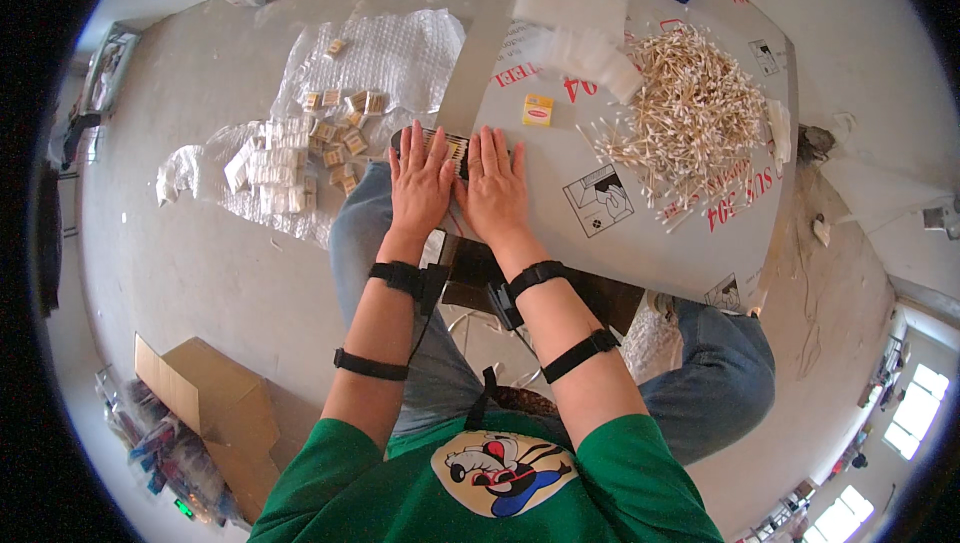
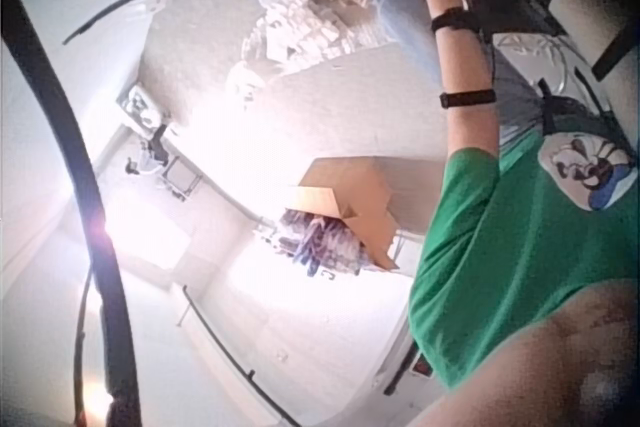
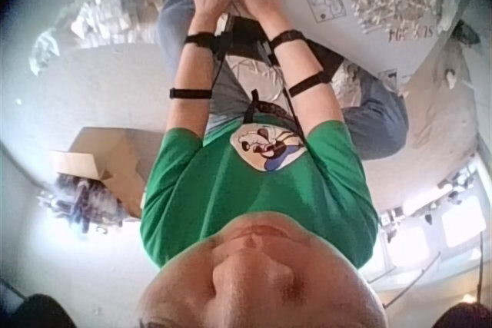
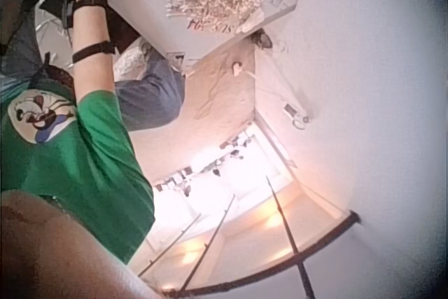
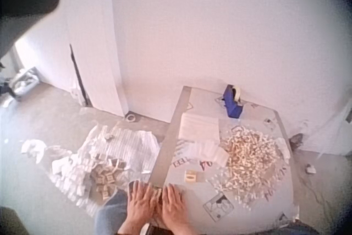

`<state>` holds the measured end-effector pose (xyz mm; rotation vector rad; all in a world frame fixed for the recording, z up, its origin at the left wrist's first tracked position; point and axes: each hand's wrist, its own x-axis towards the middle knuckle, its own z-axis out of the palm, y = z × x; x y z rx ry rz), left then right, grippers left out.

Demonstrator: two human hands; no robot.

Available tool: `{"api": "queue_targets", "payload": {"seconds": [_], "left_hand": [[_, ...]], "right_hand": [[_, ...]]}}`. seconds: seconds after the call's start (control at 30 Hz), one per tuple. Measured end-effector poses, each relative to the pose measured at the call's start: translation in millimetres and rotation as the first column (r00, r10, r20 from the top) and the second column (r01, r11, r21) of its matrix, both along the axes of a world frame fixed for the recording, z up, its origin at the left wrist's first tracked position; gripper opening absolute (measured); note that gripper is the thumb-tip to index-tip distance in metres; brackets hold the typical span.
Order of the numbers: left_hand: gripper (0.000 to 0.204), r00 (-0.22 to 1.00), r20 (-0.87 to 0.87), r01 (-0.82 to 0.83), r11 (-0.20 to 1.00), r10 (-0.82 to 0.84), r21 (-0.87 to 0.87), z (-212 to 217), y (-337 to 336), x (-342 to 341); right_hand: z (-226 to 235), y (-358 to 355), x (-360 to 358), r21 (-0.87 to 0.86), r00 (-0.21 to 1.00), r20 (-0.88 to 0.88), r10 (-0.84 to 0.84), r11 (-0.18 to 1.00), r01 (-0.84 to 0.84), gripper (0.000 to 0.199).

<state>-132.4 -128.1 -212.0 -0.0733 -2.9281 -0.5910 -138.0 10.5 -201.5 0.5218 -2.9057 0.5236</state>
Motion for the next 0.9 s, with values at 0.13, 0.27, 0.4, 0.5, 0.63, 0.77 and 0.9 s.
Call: {"api": "queue_targets", "payload": {"seconds": [0.13, 0.27, 0.4, 0.5, 0.63, 0.77, 0.9], "left_hand": [[0.049, 0.999, 0.039, -0.025, 0.996, 0.022, 0.084, -1.6, -1.1, -2.6], [0.049, 0.999, 0.043, 0.026, 0.992, -0.032, 0.124, -2.9, -2.9, -6.5], [0.049, 0.997, 0.071, 0.015, 0.936, -0.042, 0.351, 1.8, -5.2, -9.4], [0.049, 0.998, 0.059, -0.034, 0.883, 0.007, 0.468, 2.4, -12.7, -14.3], [0.049, 0.996, 0.078, -0.084, 0.786, 0.046, 0.613, -2.0, -13.3, -16.5], [0.051, 0.989, 0.15, -0.125, 0.586, 0.005, 0.8, -1.7, -15.4, -17.8], [0.055, 0.979, 0.199, -0.173, 0.341, -0.043, 0.924, 3.9, -17.5, -16.5]], "right_hand": [[1.4, -1.8, -0.4, 0.024, 1.0, 0.023, -0.006, 1.0, 0.005, 0.062], [0.1, -3.1, 0.6, 0.037, 1.0, 0.024, -0.019, 0.999, 0.018, 0.063], [2.0, -6.5, 0.2, 0.068, 0.997, 0.077, -0.029, 0.997, 0.024, 0.068], [8.7, -9.8, -0.1, 0.116, 0.987, 0.153, -0.044, 0.993, 0.027, 0.074], [14.5, -14.7, 0.6, 0.127, 0.979, 0.19, -0.077, 0.99, 0.053, 0.079], [14.7, -21.8, 0.8, 0.154, 0.972, 0.212, -0.104, 0.985, 0.072, 0.081], [13.4, -24.1, 1.5, 0.143, 0.97, 0.215, -0.114, 0.986, 0.084, 0.084]]}}
